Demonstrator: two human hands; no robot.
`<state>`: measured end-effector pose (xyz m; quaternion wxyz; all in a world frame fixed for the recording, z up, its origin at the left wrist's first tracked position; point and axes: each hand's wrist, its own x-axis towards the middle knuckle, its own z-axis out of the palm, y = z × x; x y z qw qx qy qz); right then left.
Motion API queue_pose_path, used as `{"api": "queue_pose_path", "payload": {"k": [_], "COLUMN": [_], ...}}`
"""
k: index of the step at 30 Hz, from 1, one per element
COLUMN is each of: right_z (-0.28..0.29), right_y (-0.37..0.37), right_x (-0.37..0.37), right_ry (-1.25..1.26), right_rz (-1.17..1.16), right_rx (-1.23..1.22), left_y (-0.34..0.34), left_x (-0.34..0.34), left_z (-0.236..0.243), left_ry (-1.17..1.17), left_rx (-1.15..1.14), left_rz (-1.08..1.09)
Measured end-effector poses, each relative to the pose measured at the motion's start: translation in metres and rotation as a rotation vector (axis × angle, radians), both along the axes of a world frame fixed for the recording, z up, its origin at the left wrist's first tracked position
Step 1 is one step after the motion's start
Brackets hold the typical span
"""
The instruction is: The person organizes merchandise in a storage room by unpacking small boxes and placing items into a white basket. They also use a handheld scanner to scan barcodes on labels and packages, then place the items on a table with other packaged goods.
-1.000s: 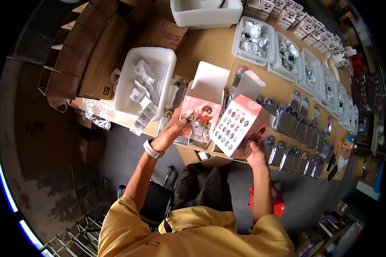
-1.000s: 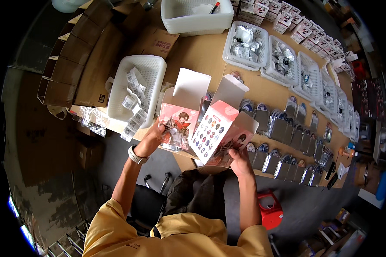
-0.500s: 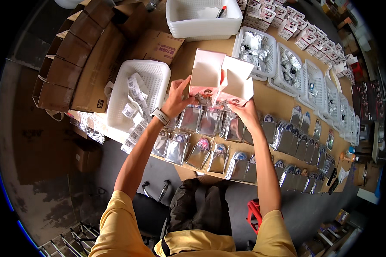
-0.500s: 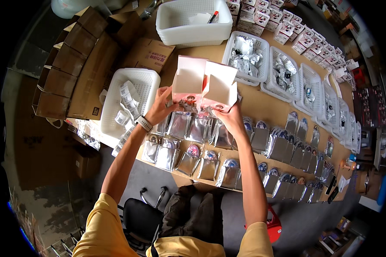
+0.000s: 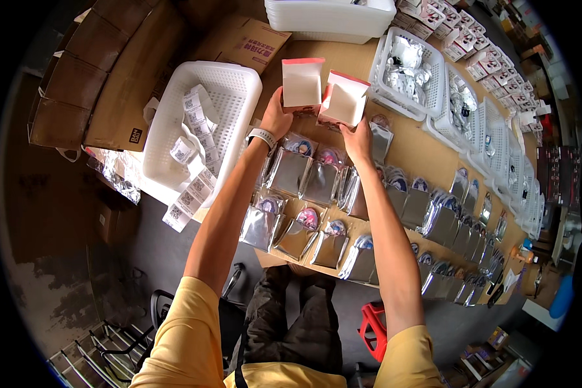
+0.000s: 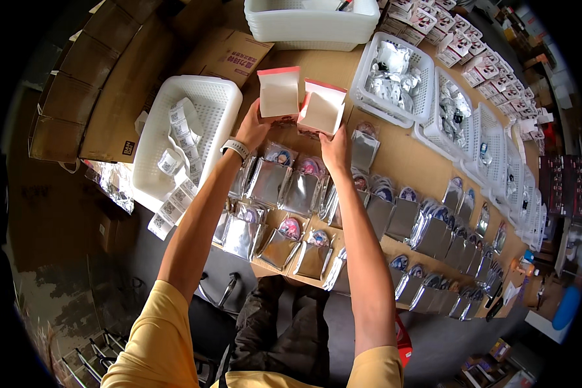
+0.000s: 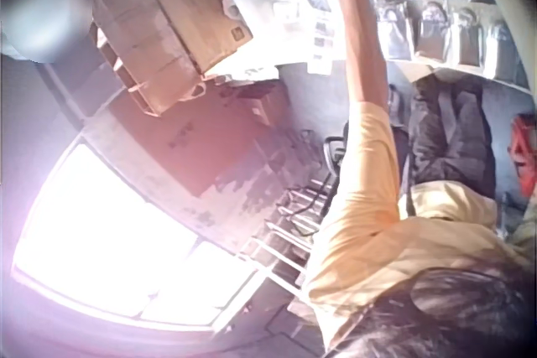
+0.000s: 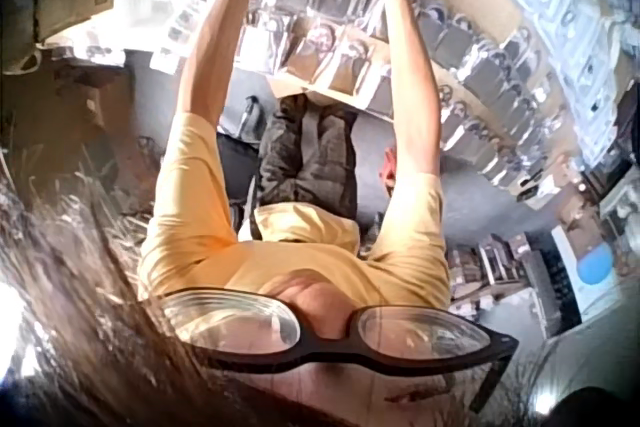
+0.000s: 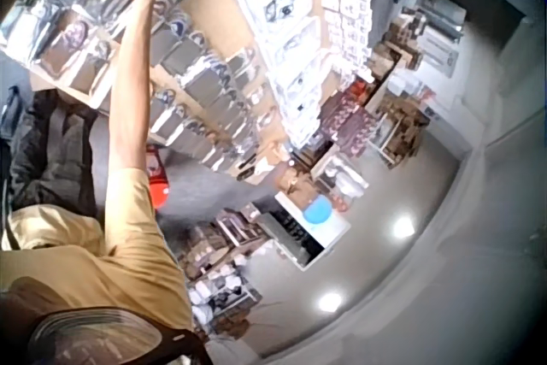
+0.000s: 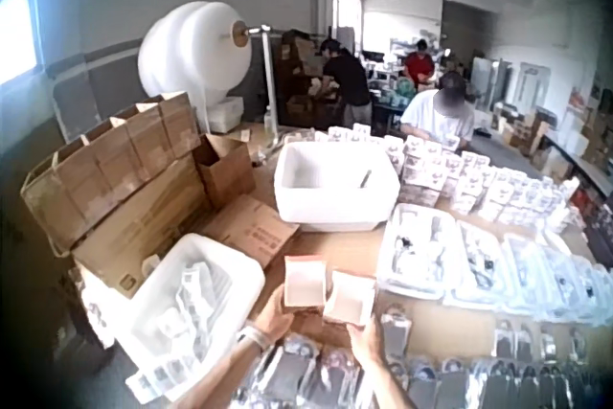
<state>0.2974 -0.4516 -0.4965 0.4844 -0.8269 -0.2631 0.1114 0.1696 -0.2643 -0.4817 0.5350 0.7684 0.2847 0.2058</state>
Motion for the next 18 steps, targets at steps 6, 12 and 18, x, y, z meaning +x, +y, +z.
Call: {"api": "queue_pose_path", "payload": {"k": [6, 12, 18], "right_z": [-0.001, 0.066, 0.084], "right_y": [-0.006, -0.087, -0.206], "right_x": [0.003, -0.074, -0.245], "right_ry": [0.026, -0.045, 0.118], "right_rz": [-0.051, 0.051, 0.386], "right_rx": [-0.147, 0.136, 0.055], "left_y": [-0.010, -0.081, -0.235], "left_x": [-0.002, -0.108, -0.288], "left_z": [0.013, 0.093, 0.053], "left_ry": [0.060, -0.252, -0.166], "left_rx": [0.157, 0.031, -0.441], "left_rz": [0.227, 0.173, 0.271]}}
